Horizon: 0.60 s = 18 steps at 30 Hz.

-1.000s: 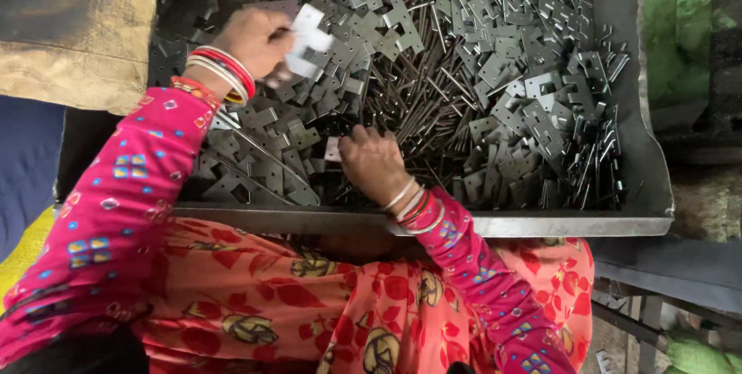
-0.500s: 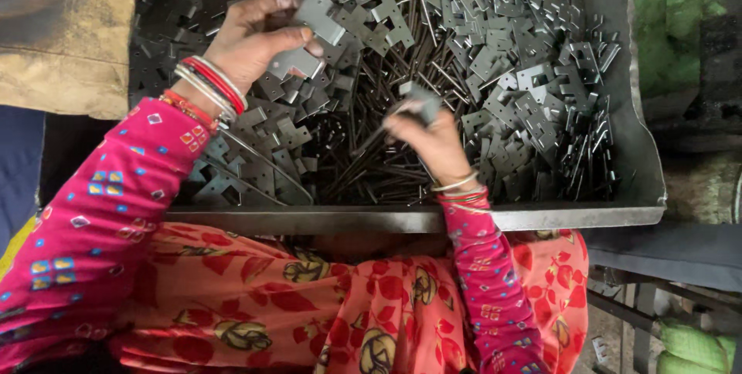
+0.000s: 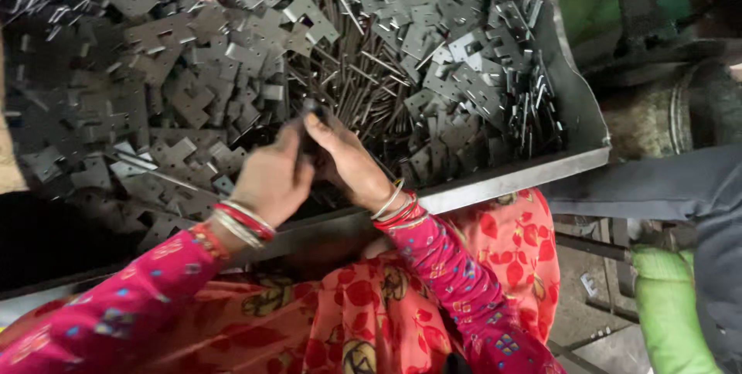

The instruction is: The person sits on the floor and repeatedly picks up small metal brackets and pins from a large metal tray. They insert the pins into the brackets by hand and place the assembled units back into the tray. The process is continuous and repetitive throughout the clip.

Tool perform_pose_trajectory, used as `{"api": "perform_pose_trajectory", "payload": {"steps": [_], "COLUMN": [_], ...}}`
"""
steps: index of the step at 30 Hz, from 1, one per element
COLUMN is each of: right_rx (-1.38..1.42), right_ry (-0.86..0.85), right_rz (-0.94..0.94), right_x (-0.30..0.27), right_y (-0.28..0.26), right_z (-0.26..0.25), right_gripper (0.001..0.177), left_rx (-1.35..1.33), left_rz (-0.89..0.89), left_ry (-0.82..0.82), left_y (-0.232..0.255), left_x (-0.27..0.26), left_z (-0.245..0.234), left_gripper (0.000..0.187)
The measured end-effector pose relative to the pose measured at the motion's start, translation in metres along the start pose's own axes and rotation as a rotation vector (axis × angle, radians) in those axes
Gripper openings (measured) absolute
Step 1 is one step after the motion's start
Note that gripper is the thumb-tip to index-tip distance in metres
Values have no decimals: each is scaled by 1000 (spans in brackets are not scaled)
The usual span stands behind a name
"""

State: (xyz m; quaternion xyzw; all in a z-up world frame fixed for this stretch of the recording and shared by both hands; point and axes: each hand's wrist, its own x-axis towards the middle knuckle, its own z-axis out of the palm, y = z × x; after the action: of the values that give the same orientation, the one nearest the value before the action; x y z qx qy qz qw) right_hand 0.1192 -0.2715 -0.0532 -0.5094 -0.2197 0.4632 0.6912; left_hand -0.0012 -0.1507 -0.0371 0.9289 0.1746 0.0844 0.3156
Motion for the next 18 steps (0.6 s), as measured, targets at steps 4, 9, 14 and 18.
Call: {"api": "perform_pose_trajectory", "payload": {"steps": [4,9,14,18], "right_rx": [-711,-1825,-2032,-1985], "right_ry": [26,508,481,409], "right_rz": [-223,-53,63,-201], "right_x": [6,42,30,20], "right_y": [-20,-41,-52,-42], "right_z": [-49,-165,-304,-350], "right_gripper": [58,51,52,57], "left_rx": [-515,168,690,900], "left_rz": [29,-184,-151,-267], "left_ry": [102,236,404,400], "left_y": [-17,-11,-33,-71], "left_x": [6,0,-8,-3], "left_z": [-52,-154,-191,-187], "left_gripper": [31,40,35,35]}}
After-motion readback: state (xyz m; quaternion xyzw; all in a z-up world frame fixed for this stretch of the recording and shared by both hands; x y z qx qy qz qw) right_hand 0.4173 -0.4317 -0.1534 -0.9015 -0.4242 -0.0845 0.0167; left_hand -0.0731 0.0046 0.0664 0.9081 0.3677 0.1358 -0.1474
